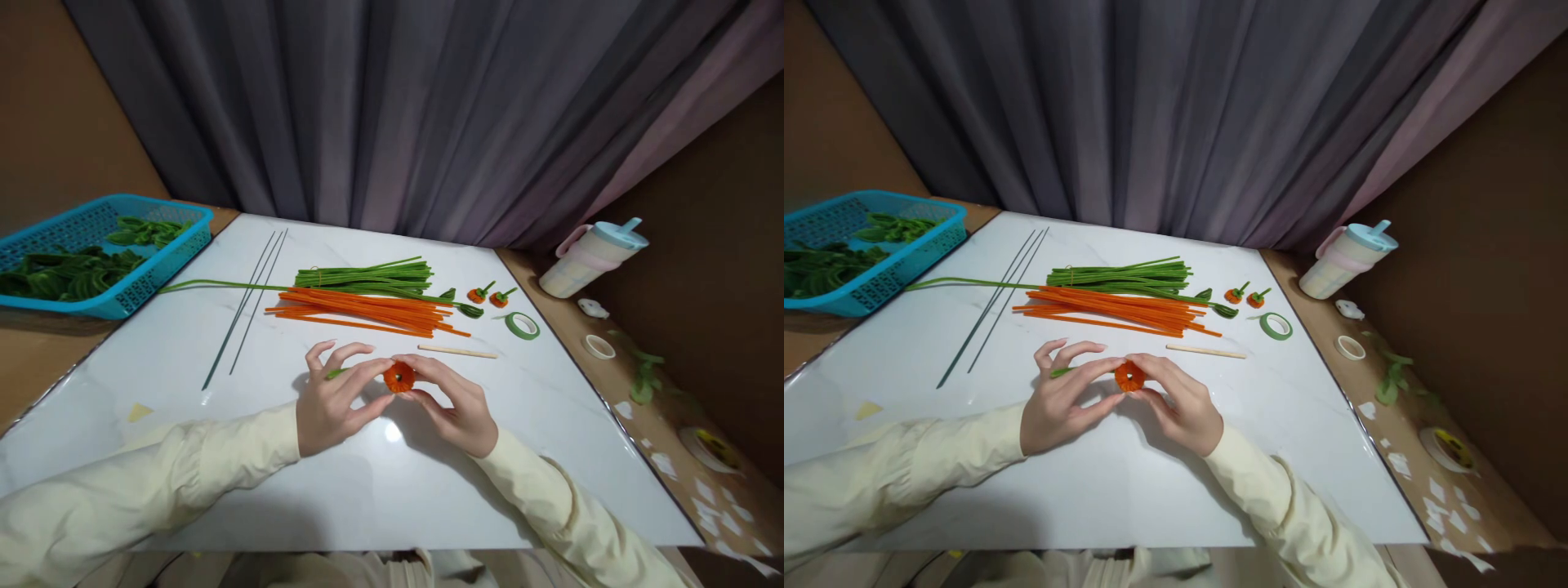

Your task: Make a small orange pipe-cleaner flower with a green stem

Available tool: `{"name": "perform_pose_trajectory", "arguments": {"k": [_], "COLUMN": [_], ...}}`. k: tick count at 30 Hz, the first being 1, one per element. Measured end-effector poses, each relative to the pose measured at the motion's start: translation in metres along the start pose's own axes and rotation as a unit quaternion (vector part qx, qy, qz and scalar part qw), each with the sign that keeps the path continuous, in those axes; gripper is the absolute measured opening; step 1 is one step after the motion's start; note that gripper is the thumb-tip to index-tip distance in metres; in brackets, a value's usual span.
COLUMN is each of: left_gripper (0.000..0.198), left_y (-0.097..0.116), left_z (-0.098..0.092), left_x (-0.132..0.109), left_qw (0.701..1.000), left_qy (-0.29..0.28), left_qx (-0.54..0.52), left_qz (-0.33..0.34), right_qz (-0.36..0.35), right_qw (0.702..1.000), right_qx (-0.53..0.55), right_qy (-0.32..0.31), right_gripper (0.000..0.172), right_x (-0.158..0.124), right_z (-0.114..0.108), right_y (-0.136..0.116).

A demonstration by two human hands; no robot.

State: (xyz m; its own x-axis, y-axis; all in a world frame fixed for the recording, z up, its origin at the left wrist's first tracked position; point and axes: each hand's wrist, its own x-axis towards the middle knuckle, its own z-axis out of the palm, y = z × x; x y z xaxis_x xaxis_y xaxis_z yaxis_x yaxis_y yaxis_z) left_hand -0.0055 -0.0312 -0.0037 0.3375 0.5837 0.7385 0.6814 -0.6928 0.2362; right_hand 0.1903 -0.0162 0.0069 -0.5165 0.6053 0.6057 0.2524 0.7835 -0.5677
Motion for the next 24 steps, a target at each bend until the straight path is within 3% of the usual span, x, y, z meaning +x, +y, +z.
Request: {"name": "perform_pose_trajectory", "arguments": {"k": [15, 20, 24], "left_gripper": [0.029, 0.020, 0.026], "left_y": [-0.0020, -0.0025, -0.0023], "left_z": [0.0015, 0.0025, -0.0012], "left_x": [-0.0025, -0.0031, -0.0007], "left_qw": [0.999, 0.999, 0.998], "left_qy": [-0.004, -0.016, -0.019], "left_qx": [-0.042, -0.032, -0.056], "left_qz": [-0.005, -0.009, -0.034], "right_qz": [0.031, 0.004, -0.038], "right_qw": [0.999, 0.999, 0.995], "right_qx": [-0.029, -0.045, -0.096], "right_qy": [-0.004, -0.015, 0.001], "right_gripper": [0.054, 0.055, 0.059], "right_x": [-0.0018, -0.0018, 0.0010], "right_z": [-0.0021, 0.0004, -0.0053], "right_y": [-0.0010, -0.0010, 0.0058]}}
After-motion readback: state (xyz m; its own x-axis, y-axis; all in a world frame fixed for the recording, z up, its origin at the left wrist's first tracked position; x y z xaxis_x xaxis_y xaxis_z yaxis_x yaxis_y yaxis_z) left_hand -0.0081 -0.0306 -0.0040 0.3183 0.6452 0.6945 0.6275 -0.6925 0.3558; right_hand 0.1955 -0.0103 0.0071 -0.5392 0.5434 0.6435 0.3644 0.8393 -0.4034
